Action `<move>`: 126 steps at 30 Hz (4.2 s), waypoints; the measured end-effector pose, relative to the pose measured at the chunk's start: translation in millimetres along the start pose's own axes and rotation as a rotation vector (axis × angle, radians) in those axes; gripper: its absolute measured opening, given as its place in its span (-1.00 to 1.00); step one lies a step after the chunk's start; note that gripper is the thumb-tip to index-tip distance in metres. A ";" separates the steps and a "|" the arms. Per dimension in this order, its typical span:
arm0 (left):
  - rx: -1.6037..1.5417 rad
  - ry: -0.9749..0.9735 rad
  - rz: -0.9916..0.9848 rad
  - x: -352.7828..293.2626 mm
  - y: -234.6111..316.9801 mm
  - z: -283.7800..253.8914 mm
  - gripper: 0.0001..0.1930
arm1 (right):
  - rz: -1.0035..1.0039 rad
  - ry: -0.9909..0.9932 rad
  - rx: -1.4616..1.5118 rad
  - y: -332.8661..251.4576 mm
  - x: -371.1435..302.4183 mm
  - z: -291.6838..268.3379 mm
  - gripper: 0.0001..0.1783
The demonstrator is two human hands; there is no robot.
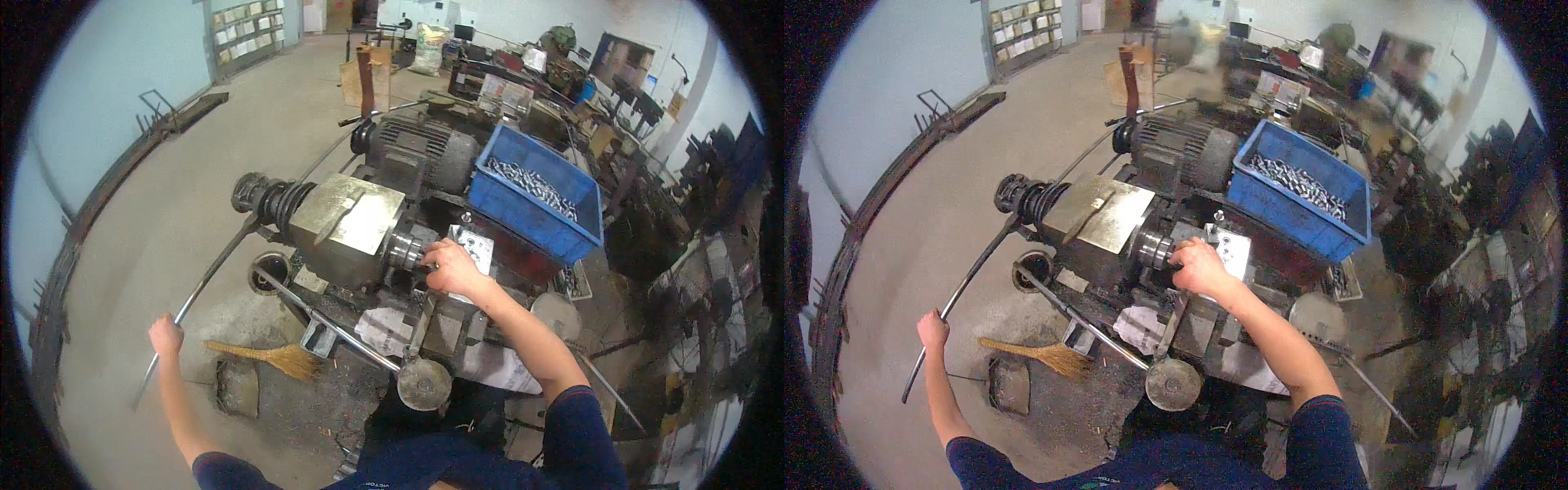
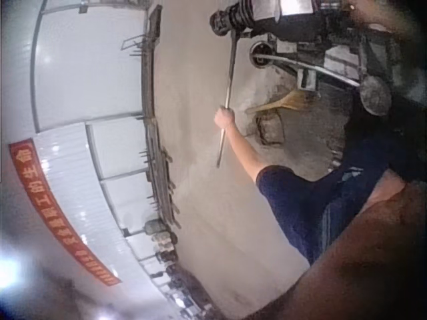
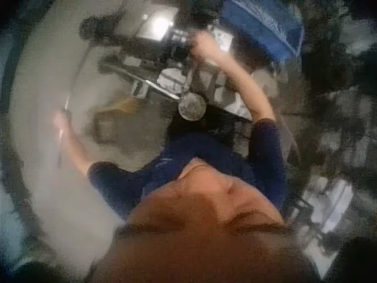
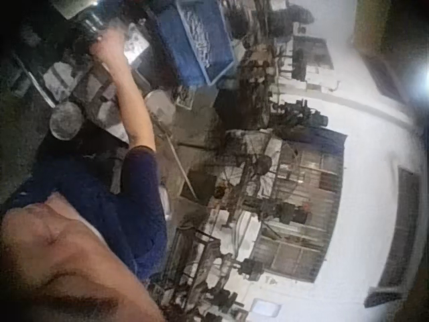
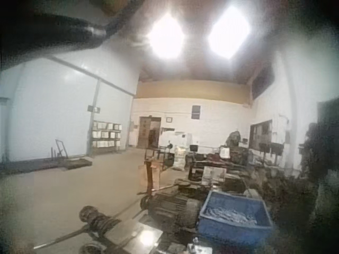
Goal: The person operates a metal turning machine, repeatedly inserting small metal parts into the chuck, engaging the machine with a lever, and removing the processed parts. The person places the finished parts into a perforated metal basket on the floor.
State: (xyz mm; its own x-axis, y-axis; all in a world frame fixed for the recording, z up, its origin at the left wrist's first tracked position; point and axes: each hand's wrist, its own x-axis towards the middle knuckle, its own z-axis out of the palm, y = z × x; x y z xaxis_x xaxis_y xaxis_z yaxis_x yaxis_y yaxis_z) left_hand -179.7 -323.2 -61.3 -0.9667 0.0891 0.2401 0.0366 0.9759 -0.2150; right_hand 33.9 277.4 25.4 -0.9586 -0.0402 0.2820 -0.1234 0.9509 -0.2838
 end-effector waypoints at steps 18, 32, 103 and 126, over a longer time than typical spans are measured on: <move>0.167 -0.457 0.755 -64.6 279.2 52.0 -0.83 | 0.894 0.227 -0.046 71.1 -346.2 -123.1 -0.62; -1.396 -0.413 0.093 -50.8 211.8 0.9 -0.59 | 1.568 -0.170 -0.506 86.9 -605.5 -54.5 -0.67; -0.552 -0.472 0.482 -68.3 216.1 15.1 -0.54 | 0.393 0.446 0.052 23.0 -210.8 -95.0 -0.64; -0.255 -0.188 -0.256 -41.5 45.3 -42.2 -0.64 | 0.205 0.003 -0.032 -12.5 15.2 16.6 -0.76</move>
State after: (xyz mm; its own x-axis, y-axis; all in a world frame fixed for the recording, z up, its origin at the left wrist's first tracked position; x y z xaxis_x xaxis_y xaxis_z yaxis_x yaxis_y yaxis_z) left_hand -127.2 -274.3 -41.1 -0.9812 -0.1785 0.0726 -0.1730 0.9820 0.0762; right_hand 16.6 259.8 18.1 -0.9621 0.1559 0.2239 0.0823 0.9483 -0.3064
